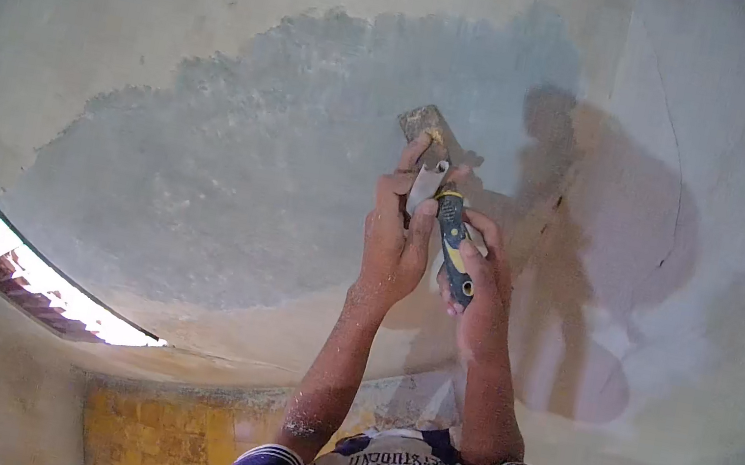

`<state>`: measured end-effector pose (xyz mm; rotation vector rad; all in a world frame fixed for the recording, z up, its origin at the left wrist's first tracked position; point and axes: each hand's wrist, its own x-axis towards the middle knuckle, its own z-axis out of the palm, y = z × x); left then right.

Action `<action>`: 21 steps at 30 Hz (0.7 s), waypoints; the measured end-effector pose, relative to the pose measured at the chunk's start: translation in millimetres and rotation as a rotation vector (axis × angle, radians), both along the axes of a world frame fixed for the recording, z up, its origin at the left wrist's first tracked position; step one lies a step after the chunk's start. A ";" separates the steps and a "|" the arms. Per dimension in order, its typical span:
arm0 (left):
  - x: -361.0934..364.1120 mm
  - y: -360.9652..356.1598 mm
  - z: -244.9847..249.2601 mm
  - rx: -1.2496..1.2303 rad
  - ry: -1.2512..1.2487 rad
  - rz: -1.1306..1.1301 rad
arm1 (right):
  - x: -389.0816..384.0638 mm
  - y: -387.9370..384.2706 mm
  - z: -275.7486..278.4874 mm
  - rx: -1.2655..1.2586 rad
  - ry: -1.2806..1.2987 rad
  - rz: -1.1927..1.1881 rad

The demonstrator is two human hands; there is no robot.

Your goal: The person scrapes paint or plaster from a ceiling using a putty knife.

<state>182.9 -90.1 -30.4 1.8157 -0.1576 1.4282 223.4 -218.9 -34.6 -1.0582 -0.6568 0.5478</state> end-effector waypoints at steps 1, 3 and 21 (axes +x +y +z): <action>2.5 -4.2 -9.0 -0.029 0.029 -0.020 | 5.4 -3.8 -6.6 -0.004 0.022 0.029; 7.7 -14.4 -23.1 -0.053 0.084 -0.024 | 15.5 -14.6 -18.9 -0.015 0.066 0.081; 67.6 -79.6 -53.8 -0.064 0.257 -0.086 | 75.1 -62.9 -39.4 -0.057 -0.120 -0.290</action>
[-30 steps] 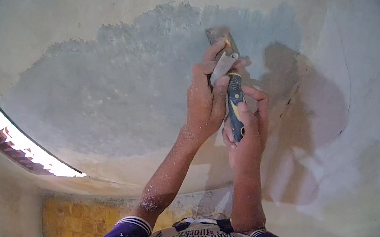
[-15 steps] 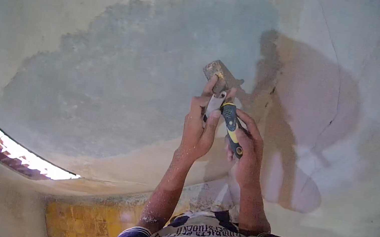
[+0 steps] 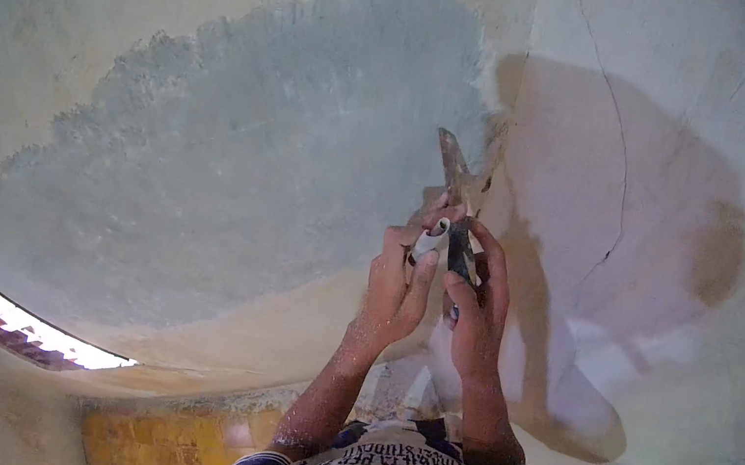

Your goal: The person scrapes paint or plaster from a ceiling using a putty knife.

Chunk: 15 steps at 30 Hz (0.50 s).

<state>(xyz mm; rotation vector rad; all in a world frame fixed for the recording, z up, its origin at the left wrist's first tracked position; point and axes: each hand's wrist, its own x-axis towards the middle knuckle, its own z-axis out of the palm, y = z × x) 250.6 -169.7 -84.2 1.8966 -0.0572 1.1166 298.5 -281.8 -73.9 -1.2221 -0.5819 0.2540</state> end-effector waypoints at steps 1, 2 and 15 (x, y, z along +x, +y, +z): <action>-0.6 -1.9 -5.4 -0.044 0.048 0.029 | 2.7 0.0 -0.8 0.011 0.004 -0.007; 0.6 -3.5 -7.7 -0.088 0.095 0.058 | 5.3 -1.3 -0.5 0.006 0.013 -0.015; 24.6 -7.3 7.1 0.015 -0.011 0.003 | 25.9 -1.2 1.1 -0.035 -0.345 -0.302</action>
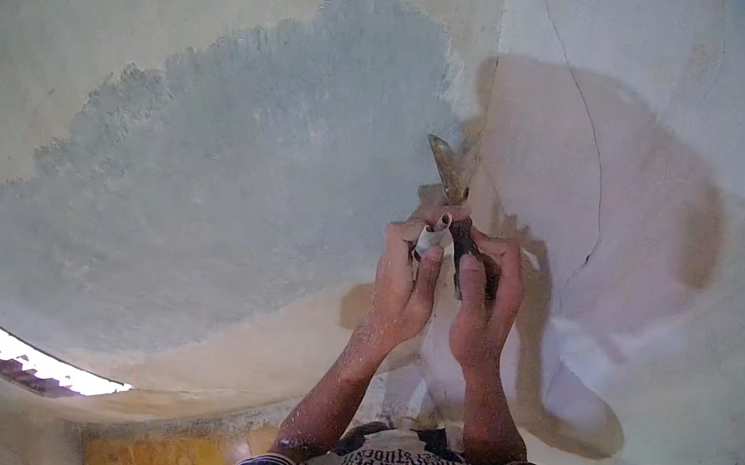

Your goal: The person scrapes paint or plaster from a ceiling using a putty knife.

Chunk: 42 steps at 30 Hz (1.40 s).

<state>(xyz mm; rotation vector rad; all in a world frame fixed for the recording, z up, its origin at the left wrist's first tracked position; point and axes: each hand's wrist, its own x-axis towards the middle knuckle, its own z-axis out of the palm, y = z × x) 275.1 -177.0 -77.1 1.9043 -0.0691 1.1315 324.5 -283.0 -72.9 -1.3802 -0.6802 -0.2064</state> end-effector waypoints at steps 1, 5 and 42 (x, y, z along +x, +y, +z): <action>3.3 2.9 5.0 0.022 -0.061 -0.032 | -4.5 -0.3 3.9 -0.016 0.027 0.011; 2.5 0.0 15.8 -0.063 -0.076 -0.135 | -20.5 2.9 15.7 -0.026 0.046 -0.038; 28.3 9.7 27.6 -0.027 0.036 -0.063 | -16.1 27.5 11.9 0.144 0.125 -0.073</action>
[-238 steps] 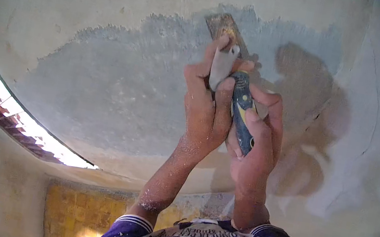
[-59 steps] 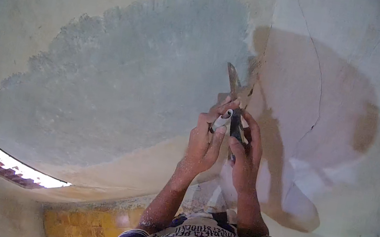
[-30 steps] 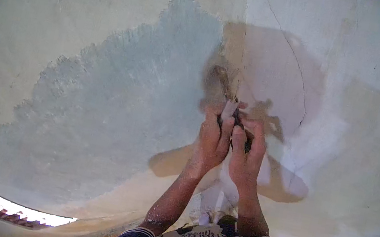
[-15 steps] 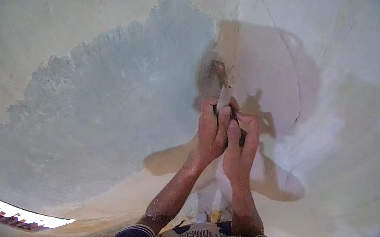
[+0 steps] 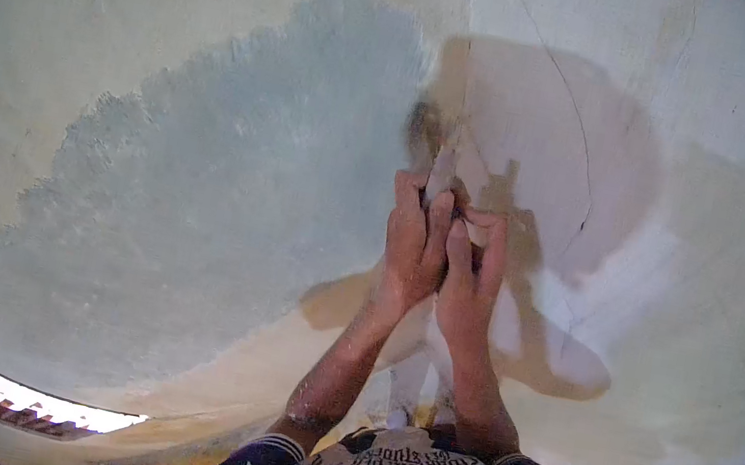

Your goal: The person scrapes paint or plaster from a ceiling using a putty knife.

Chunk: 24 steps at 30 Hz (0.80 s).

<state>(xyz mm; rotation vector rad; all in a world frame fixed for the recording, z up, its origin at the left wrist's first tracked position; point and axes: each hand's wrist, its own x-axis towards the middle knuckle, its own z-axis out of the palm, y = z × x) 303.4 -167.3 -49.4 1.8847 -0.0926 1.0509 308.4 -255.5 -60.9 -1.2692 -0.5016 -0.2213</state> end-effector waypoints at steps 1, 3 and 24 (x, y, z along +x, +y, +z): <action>3.0 0.0 1.3 0.034 -0.022 0.037 | 4.2 2.8 7.0 0.008 0.008 0.014; -1.7 0.1 5.0 0.076 0.008 0.065 | 3.7 4.0 12.2 0.004 0.045 0.039; -20.7 -5.1 11.8 0.089 0.155 0.061 | -1.0 2.9 -1.8 -0.021 0.050 0.069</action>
